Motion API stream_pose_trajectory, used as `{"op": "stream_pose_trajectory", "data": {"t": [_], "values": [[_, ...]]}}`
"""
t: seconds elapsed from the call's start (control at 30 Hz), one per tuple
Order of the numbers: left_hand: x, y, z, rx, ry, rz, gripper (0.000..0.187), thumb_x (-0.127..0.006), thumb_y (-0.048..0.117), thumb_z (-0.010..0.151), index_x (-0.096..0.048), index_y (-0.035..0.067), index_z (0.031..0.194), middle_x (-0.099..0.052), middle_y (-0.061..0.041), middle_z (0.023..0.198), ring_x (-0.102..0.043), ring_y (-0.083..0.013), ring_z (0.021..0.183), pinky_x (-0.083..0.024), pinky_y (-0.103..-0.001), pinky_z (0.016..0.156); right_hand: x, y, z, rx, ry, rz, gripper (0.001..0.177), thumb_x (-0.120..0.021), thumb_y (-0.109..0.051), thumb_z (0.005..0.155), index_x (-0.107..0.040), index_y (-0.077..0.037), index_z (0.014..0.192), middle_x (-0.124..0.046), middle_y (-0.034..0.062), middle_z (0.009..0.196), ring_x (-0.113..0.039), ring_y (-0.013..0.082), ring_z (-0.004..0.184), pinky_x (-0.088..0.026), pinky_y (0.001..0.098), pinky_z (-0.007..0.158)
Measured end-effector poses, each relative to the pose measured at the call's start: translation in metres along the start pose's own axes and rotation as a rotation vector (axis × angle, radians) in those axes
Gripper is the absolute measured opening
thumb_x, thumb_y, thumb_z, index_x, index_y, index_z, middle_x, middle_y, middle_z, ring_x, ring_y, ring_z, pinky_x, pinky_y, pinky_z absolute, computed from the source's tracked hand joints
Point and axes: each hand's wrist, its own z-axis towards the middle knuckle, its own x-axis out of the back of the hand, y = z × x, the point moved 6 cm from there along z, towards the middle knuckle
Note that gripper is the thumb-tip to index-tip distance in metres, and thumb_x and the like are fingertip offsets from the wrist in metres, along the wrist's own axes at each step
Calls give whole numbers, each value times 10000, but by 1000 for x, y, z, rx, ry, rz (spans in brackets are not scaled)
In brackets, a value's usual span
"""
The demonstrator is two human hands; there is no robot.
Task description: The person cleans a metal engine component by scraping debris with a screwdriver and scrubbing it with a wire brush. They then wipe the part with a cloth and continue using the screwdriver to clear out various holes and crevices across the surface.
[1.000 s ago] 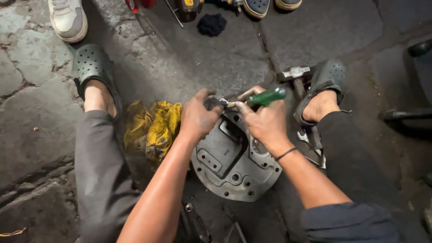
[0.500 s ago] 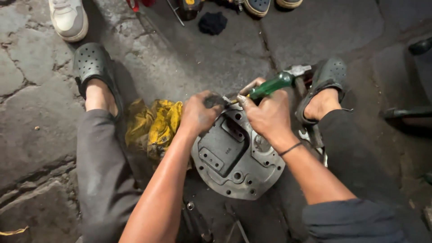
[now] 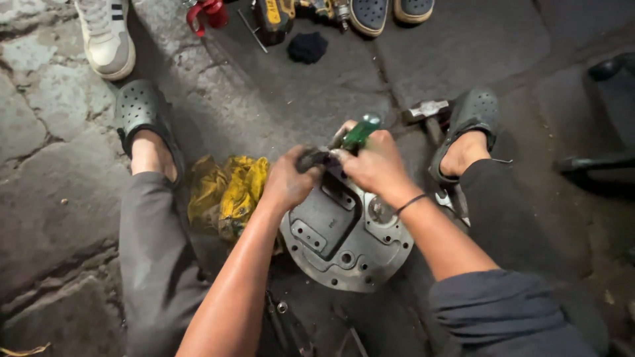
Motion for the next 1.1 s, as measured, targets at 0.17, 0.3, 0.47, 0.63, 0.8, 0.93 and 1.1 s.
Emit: {"op": "stream_pose_trajectory", "data": {"t": [0.17,0.3,0.47,0.63,0.8,0.93,1.1], "values": [[-4,-1,2,38,2,-99,358,-713,192,865,-708,122,1216,-784,-112,1018,-745,-228,909,-563,-364,823,31,-33,14,-148,-11,626,161,-711,-163,875,-680,-78,1007,-690,28,879,-677,166,834,-568,320,792],[3,16,-11,176,-4,-152,325,-652,218,935,-707,130,1244,-775,-191,959,-717,-362,790,-556,-477,703,10,3,14,-251,178,1116,204,-633,-234,1047,-663,-108,889,-623,26,754,-593,149,683,-524,304,683],[-9,-16,11,-22,97,-67,303,-699,214,901,-730,90,1176,-774,-183,994,-749,-281,883,-562,-402,808,3,-4,8,-77,197,1189,376,-639,-270,1076,-635,-140,723,-561,-35,637,-509,72,542,-409,226,505],[-9,-11,3,119,42,-112,344,-662,198,876,-704,151,1214,-774,-176,1013,-775,-330,892,-576,-421,797,-5,23,3,-54,197,882,266,-614,-229,1025,-649,-65,818,-534,-1,732,-478,119,675,-375,290,616],[-5,13,-8,-235,157,263,204,-670,141,937,-632,38,1109,-713,-269,952,-674,-490,903,-514,-549,804,34,33,-11,-256,313,1120,182,-539,-284,965,-563,-175,822,-515,-36,713,-471,111,645,-405,301,623],[44,43,-11,-332,431,39,224,-656,94,891,-597,17,1093,-716,-241,932,-700,-417,832,-547,-486,679,140,28,-13,-173,423,1178,233,-545,-254,1013,-456,-182,809,-384,-6,671,-366,177,598,-395,395,597],[102,32,-11,-249,377,-560,132,-594,72,956,-677,12,1041,-704,-63,852,-645,-122,729,-511,-284,646,162,73,-72,-65,91,1307,566,-448,-376,1195,-457,-150,676,-406,-25,587,-390,112,546,-360,315,586]]}}
